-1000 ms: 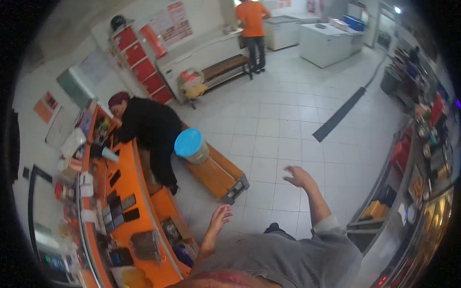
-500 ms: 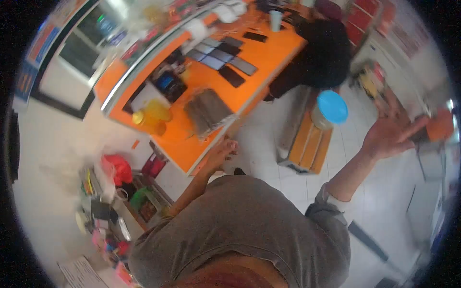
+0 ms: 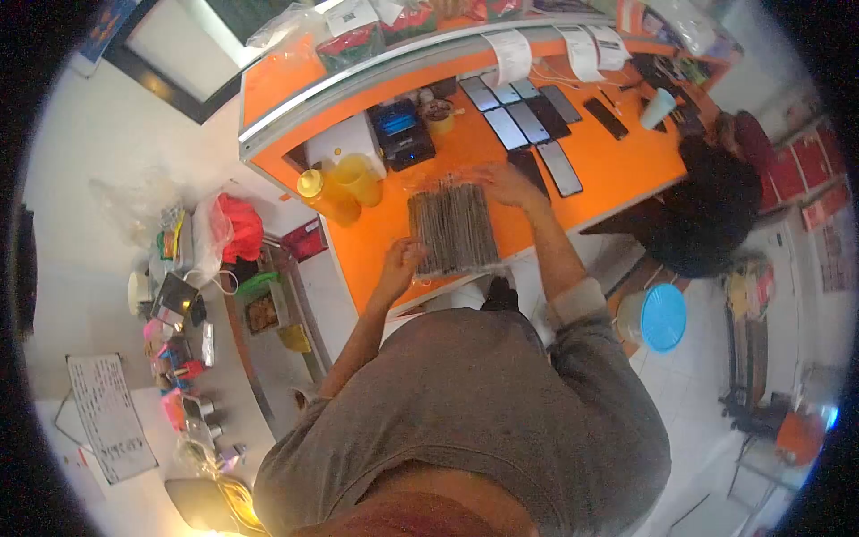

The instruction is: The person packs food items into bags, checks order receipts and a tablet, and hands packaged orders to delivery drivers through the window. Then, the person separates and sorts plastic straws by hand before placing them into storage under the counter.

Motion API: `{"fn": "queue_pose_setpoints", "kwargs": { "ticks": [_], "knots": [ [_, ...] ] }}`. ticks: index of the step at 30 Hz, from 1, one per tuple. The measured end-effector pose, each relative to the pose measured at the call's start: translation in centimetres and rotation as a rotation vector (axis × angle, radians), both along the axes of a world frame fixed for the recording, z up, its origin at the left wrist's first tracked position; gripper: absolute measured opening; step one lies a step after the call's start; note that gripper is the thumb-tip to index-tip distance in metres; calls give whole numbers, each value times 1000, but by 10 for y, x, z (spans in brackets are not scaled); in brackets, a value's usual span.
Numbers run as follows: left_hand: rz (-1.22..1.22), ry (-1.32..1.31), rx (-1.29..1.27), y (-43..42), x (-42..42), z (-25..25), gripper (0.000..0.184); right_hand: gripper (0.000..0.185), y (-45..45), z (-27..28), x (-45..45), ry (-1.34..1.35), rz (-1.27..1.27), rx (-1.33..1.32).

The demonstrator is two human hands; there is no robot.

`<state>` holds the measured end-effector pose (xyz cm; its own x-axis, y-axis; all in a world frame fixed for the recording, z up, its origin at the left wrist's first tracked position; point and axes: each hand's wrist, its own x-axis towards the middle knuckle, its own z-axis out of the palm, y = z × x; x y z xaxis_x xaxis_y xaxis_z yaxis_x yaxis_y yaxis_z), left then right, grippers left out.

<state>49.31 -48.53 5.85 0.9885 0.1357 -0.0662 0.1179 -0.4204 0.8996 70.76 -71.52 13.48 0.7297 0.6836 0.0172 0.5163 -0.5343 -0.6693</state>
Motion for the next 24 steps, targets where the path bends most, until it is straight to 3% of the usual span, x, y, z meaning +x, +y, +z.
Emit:
{"fn": "queue_pose_setpoints", "kwargs": {
  "ticks": [1, 5, 7, 11, 14, 18, 21, 24],
  "knots": [
    [10, -15, 154, -11, 9, 4, 52, 36, 28, -4, 18, -9, 60, -15],
    [130, -20, 398, -68, 38, -12, 68, 28, 98, -85, 83, 517, 24, -10],
    [141, 116, 509, -91, 45, -4, 76, 27, 107, -105, 96, 402, 119, -143],
    [92, 187, 787, -110, 47, -35, 78, 35, 120, -62, 93, 445, 324, -784],
    [121, 179, 832, -118, 43, -40, 81, 42, 120, -78, 84, 521, 242, -606],
    [193, 225, 769, -128, 49, -37, 83, 34, 120, -90, 76, 552, 401, -419],
    [277, 194, 705, -132, 47, -34, 84, 30, 114, -83, 82, 804, 476, -360],
    [488, 199, 483, -126, 61, -12, 87, 22, 103, -82, 90, 637, 455, -112]
  ]
}}
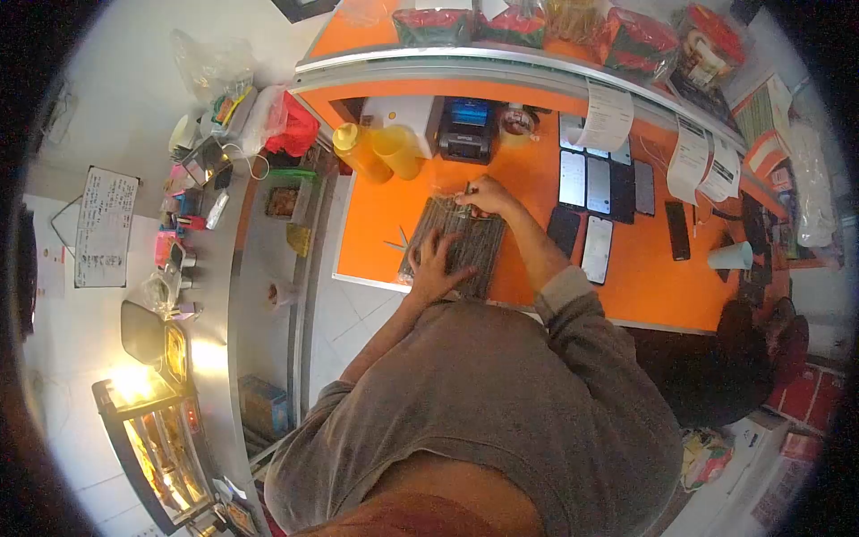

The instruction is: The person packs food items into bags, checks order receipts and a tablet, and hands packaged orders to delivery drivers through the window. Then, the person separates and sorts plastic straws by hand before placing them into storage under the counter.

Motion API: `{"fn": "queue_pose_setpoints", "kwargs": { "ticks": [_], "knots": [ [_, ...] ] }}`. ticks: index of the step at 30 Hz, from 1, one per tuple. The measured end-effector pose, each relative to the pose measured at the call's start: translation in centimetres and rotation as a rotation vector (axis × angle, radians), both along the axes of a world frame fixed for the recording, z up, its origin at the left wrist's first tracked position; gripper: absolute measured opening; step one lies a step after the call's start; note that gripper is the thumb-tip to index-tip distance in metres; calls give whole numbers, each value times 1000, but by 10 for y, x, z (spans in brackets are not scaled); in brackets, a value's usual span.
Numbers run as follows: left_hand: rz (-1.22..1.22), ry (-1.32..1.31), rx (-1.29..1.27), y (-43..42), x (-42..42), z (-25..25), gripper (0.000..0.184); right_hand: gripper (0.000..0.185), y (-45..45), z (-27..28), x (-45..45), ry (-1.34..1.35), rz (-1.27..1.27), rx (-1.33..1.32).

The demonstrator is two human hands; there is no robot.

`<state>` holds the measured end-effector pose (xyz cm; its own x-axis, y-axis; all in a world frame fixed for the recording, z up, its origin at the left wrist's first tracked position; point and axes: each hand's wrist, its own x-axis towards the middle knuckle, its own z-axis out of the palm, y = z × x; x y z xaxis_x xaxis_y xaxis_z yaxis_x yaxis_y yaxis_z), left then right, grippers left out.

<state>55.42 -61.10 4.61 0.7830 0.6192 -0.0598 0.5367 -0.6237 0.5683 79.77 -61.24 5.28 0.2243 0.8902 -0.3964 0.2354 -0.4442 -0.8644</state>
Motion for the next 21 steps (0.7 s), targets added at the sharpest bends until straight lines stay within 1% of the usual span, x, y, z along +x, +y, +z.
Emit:
{"fn": "queue_pose_setpoints", "kwargs": {
  "ticks": [1, 3, 4, 5, 6, 7, 9, 10, 13, 14, 16, 17, 18, 19, 21],
  "knots": [
    [89, -30, -88, 3, 6, 9, 88, 22, -3, -3, 3, -65, -1, 135],
    [207, -134, 46, 21, 28, 26, 90, 22, -4, -9, 10, -201, -13, 409],
    [264, -189, 116, 36, 42, 34, 90, 22, -5, 17, 7, -203, -4, 323],
    [147, -204, 63, 53, 57, 42, 85, 22, -11, 67, -2, -201, 4, 231],
    [27, -220, 10, 74, 76, 50, 79, 23, -14, 96, -7, -202, 10, 140],
    [-93, -236, -45, 88, 90, 54, 73, 23, -12, 93, -4, -223, -4, 260],
    [-219, -310, -634, 103, 114, 26, 52, 23, -6, 88, 7, -277, -26, 498],
    [-285, -336, -928, 103, 123, 25, 41, 21, -6, 97, 9, -331, -36, 498],
    [-279, -693, -776, 95, 129, 23, 17, 22, -8, 114, 4, -164, -51, 500],
    [-232, -668, -845, 93, 126, 30, 15, 28, -6, 114, -7, -33, -170, 597],
    [-131, -620, -973, 96, 121, 49, 11, 31, -3, 119, -25, -32, -356, 691],
    [-130, -734, -971, 95, 120, 58, 11, 33, -4, 122, -32, -32, -444, 739],
    [-129, -850, -967, 94, 121, 67, 11, 32, -8, 126, -35, -129, -433, 602],
    [-129, -961, -964, 93, 120, 74, 10, 30, -8, 129, -40, -224, -434, 643],
    [-228, -910, -924, 108, 117, 88, 11, 27, -4, 136, -45, -422, -440, 724]
  ]
}}
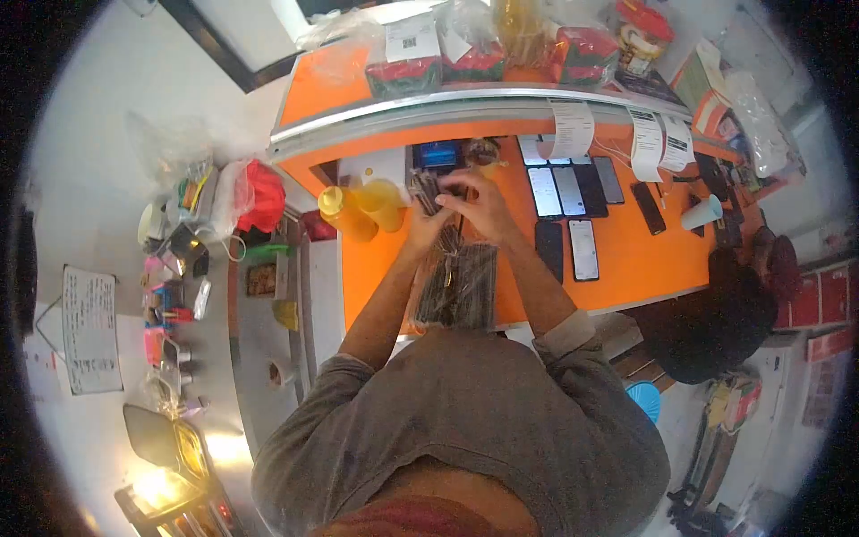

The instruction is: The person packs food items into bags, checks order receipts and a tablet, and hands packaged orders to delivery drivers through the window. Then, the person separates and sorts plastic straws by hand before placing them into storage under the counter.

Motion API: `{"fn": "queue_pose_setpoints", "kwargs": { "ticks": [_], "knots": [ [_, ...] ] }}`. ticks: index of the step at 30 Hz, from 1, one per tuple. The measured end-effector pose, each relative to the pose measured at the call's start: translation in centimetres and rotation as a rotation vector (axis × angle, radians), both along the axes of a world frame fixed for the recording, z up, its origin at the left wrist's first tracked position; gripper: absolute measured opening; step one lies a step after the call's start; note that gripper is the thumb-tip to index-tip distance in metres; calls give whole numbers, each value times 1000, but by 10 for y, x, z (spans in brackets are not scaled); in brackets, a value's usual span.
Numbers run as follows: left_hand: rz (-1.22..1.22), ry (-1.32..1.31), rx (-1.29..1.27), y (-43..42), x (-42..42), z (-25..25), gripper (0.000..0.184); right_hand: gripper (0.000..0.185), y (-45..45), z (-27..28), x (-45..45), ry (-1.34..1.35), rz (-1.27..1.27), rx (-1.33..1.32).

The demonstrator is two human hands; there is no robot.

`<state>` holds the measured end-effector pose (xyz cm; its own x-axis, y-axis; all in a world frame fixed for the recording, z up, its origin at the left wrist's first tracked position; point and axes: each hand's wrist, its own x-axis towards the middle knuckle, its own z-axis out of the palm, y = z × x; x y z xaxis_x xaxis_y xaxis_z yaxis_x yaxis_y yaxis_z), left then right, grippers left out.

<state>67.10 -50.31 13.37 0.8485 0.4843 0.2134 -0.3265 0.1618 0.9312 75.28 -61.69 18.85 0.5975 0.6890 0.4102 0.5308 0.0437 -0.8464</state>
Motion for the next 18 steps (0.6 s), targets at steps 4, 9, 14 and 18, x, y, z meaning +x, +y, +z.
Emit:
{"fn": "queue_pose_setpoints", "kwargs": {
  "ticks": [4, 9, 14, 18],
  "knots": [
    [-52, -8, -145, 17, -8, 39, 12, 22, -3, 26, -15, 105, -178, 222],
    [-188, -133, -493, 36, -18, 54, 11, 49, -3, -19, -1, 273, -449, 81],
    [-231, 223, -776, 39, -45, 21, 14, 53, -1, -115, -44, -161, -423, -768],
    [-485, 430, -986, 14, -103, -7, 14, 34, -9, -148, -59, -296, -624, -680]
  ]
}}
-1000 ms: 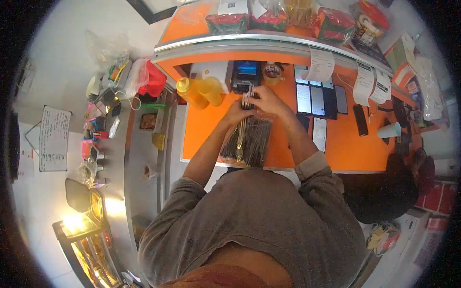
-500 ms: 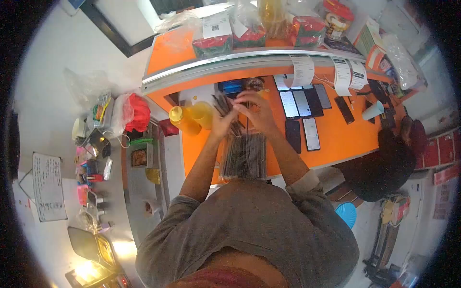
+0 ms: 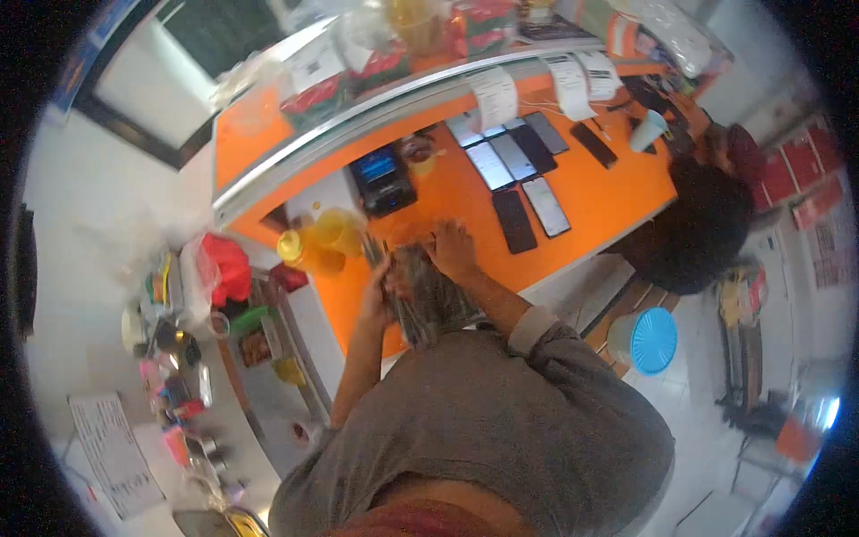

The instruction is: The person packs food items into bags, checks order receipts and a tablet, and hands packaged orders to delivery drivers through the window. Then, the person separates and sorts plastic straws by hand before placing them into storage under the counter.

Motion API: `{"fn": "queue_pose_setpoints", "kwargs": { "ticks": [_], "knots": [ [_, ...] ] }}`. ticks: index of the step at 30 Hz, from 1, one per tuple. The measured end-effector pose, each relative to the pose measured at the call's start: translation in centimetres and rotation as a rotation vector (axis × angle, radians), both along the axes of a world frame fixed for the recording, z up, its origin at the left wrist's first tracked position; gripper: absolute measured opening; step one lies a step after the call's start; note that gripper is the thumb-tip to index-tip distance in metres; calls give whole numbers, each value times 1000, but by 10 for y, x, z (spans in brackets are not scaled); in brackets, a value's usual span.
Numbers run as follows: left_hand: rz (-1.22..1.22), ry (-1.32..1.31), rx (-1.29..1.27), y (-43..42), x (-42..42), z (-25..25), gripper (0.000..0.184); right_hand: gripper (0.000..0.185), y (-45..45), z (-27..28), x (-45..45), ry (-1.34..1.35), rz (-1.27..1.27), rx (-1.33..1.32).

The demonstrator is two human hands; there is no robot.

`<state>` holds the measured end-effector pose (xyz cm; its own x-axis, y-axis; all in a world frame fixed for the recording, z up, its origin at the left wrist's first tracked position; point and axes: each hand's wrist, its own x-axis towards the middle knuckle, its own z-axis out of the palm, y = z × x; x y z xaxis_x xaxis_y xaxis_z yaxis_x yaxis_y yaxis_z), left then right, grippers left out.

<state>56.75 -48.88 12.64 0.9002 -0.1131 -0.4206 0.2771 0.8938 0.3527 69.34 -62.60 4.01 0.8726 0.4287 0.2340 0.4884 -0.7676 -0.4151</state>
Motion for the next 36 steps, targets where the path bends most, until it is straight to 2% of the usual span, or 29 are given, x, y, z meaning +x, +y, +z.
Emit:
{"fn": "queue_pose_setpoints", "kwargs": {
  "ticks": [2, 4, 5, 7, 8, 10, 12, 14, 16, 17, 19, 22, 23, 25, 27, 29, 31, 34, 36],
  "knots": [
    [3, 3, -155, -16, -22, -11, 14, 29, -21, -20, -1, -4, 119, 81],
    [117, 42, -119, -17, -29, -26, 19, 30, -29, -23, -1, 72, 25, 225],
    [87, -13, -153, -16, -29, -25, 20, 31, -33, -19, -3, 116, -1, 302],
    [76, -120, -217, -9, -31, -19, 22, 34, -41, 11, -1, 364, -91, 554],
    [55, -76, -79, -8, -30, -14, 22, 36, -40, 34, -2, 493, -121, 682],
    [28, 13, 199, -10, -26, 3, 24, 38, -40, 74, -9, 946, -83, 1189],
    [-74, -23, 197, -17, -17, 18, 26, 40, -32, 100, -25, 1095, -63, 1408],
    [-197, -56, 205, -22, -8, 28, 27, 40, -14, 117, -34, 912, -56, 1344],
    [-326, -62, 223, -23, -11, 33, 27, 34, -14, 105, -26, 272, 21, 666],
    [-337, -95, 139, -22, -10, 30, 22, 31, -10, 107, -22, -41, 67, 322],
    [-332, -177, -25, -19, -5, 18, 17, 30, 4, 131, -22, 337, 104, 963],
    [-436, -201, 33, -19, -10, 8, 15, 34, 7, 160, -25, 686, 394, 825],
    [-394, -74, 41, -22, -20, 18, 23, 39, 10, 147, -15, 740, 565, 564],
    [-262, -49, 53, -27, -43, 44, 24, 46, 11, 131, -6, 817, 707, 334],
    [-228, -33, 70, -23, -58, 45, 25, 48, 14, 139, -19, 902, 668, 420],
    [-281, -10, 86, -17, -73, 36, 27, 42, 31, 146, -40, 448, 496, 723],
    [-115, 13, 160, -7, -77, 36, 28, 36, 36, 161, -62, 273, 355, 772],
    [38, -88, 391, 15, -70, 48, 24, 29, 32, 180, -82, 450, 332, 572],
    [95, -166, 523, 23, -69, 49, 21, 28, 38, 173, -89, 614, 452, 550]
  ]
}}
